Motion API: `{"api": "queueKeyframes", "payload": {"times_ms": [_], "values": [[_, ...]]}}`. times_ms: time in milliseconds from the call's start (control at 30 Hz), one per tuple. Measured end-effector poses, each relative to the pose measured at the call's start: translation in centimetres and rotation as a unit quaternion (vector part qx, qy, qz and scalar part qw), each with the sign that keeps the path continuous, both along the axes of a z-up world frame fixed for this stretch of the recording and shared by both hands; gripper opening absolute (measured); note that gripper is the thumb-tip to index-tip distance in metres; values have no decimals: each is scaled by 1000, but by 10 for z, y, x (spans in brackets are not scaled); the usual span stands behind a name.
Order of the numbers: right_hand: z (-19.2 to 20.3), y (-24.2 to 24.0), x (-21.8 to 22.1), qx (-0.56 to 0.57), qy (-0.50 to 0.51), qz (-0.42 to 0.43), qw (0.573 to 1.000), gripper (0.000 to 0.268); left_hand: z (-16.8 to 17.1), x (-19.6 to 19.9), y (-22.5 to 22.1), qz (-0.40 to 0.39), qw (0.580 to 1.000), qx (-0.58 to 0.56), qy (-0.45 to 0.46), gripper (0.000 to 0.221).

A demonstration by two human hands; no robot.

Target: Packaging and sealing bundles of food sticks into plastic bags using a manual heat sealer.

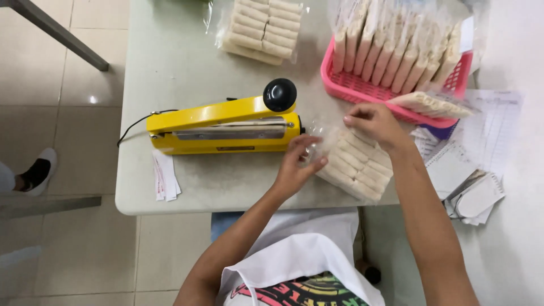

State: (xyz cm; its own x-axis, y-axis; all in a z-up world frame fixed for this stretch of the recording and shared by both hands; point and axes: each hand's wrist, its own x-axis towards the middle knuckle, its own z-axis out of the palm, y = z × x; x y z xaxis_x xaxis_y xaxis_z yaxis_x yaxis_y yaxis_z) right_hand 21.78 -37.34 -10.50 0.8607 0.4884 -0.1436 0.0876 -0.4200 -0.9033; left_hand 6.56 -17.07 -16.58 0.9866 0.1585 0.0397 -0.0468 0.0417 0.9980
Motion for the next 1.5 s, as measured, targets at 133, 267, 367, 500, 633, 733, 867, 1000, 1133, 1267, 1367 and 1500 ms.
{"api": "queueKeyframes", "payload": {"times_ms": [133,267,367,500,633,733,867,1000,1133,1267,1367,1500], "values": [[62,-1,-50,147,-53,-37,987,13,40,2,15,-97,960,157,-209,29],[99,6,-96,200,-84,-23,976,13,130,-23,48,-172,900,288,-279,29],[77,12,-112,268,-135,-21,954,13,162,-42,73,-148,826,412,-356,26],[23,33,-118,378,-130,-70,914,18,173,-60,121,-117,793,495,-335,35],[-13,71,-141,436,-112,-86,889,22,164,-77,135,-83,841,446,-294,31],[-5,91,-145,433,-135,-82,888,21,154,-80,124,-73,841,444,-300,42],[-2,106,-163,421,-139,-112,890,22,154,-94,122,-60,820,481,-305,45],[-17,113,-163,424,-125,-111,890,22,150,-104,128,-32,789,548,-276,39],[-21,119,-167,427,-114,-120,889,22,146,-105,136,-59,765,592,-247,47],[-26,125,-169,442,-117,-114,882,22,142,-106,138,-82,745,611,-257,46],[-29,128,-169,431,-113,-127,886,22,137,-104,145,-112,727,636,-236,41],[-45,125,-166,444,-85,-107,886,25,138,-99,144,-150,735,629,-206,34]]}}
